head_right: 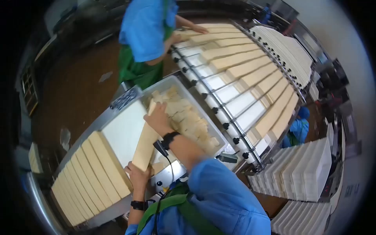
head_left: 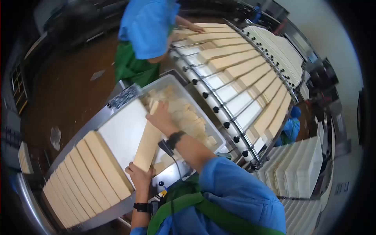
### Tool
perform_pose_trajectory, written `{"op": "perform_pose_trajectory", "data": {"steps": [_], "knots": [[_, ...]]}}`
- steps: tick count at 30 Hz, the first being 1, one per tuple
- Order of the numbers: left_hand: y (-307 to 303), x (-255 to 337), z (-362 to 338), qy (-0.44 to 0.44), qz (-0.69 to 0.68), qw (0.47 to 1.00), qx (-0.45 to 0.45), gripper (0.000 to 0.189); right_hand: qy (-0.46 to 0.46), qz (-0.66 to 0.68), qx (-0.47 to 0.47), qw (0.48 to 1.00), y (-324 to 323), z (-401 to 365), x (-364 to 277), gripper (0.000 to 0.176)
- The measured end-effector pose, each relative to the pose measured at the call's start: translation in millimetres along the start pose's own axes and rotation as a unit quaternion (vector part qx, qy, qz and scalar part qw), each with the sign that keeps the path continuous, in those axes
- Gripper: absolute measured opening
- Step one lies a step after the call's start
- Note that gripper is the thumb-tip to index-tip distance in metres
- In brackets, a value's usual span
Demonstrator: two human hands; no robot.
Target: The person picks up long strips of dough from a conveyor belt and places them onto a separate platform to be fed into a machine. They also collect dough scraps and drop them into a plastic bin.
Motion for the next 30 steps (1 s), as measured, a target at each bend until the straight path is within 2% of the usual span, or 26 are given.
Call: {"op": "perform_pose_trajectory", "data": {"steps": [2, 3, 6, 8, 10, 11, 12, 14, 17, 20, 23, 25, 28, 30], "knots": [[-16, 3, 18, 0.087, -0.022, 0.994, 0.065, 0.082, -0.008, 0.085, 0.099, 0.991, -6, -4, 15, 0.083], [23, 54, -25, 0.120, -0.039, 0.991, 0.050, 0.081, 0.027, 0.043, 0.145, 0.988, -88, -9, 67, 0.081], [42, 112, -21, 0.264, -0.062, 0.962, 0.043, 0.077, 0.082, 0.039, 0.276, 0.957, -179, -7, 114, 0.078], [49, 169, -42, 0.348, -0.067, 0.935, 0.007, 0.074, 0.106, 0.049, 0.290, 0.950, -249, -14, 142, 0.077], [68, 208, -63, 0.394, -0.085, 0.914, -0.052, 0.072, 0.149, 0.040, 0.328, 0.932, -300, -13, 193, 0.076], [77, 225, -74, 0.416, -0.092, 0.901, -0.083, 0.071, 0.197, 0.006, 0.314, 0.929, -323, -12, 215, 0.078], [87, 240, -85, 0.419, -0.095, 0.892, -0.139, 0.071, 0.236, -0.037, 0.281, 0.929, -348, -15, 225, 0.080], [104, 267, -104, 0.420, -0.100, 0.867, -0.248, 0.069, 0.254, -0.122, 0.215, 0.935, -378, -6, 266, 0.070], [120, 300, -127, 0.437, -0.075, 0.834, -0.328, 0.066, 0.228, -0.251, 0.076, 0.938, -401, 20, 317, 0.062], [147, 312, -126, 0.465, -0.103, 0.827, -0.298, 0.062, 0.227, -0.266, 0.098, 0.932, -411, 53, 353, 0.060], [165, 325, -128, 0.433, -0.105, 0.835, -0.322, 0.059, 0.244, -0.255, 0.082, 0.932, -424, 69, 369, 0.061], [179, 327, -129, 0.445, -0.092, 0.836, -0.309, 0.058, 0.251, -0.225, 0.070, 0.939, -427, 78, 381, 0.062], [194, 334, -130, 0.446, -0.084, 0.837, -0.306, 0.058, 0.209, -0.264, 0.167, 0.927, -423, 80, 398, 0.060], [203, 341, -134, 0.437, -0.088, 0.840, -0.309, 0.058, 0.213, -0.268, 0.162, 0.926, -431, 80, 398, 0.057]]}}
Point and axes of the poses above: each hand's wrist, its own z-axis towards the middle knuckle, its own y-axis out of the palm, x = y × z, the point moved 3 cm from there along z, towards the middle knuckle, and after that the axes turned 7 degrees about x, right-handed, at the moved point
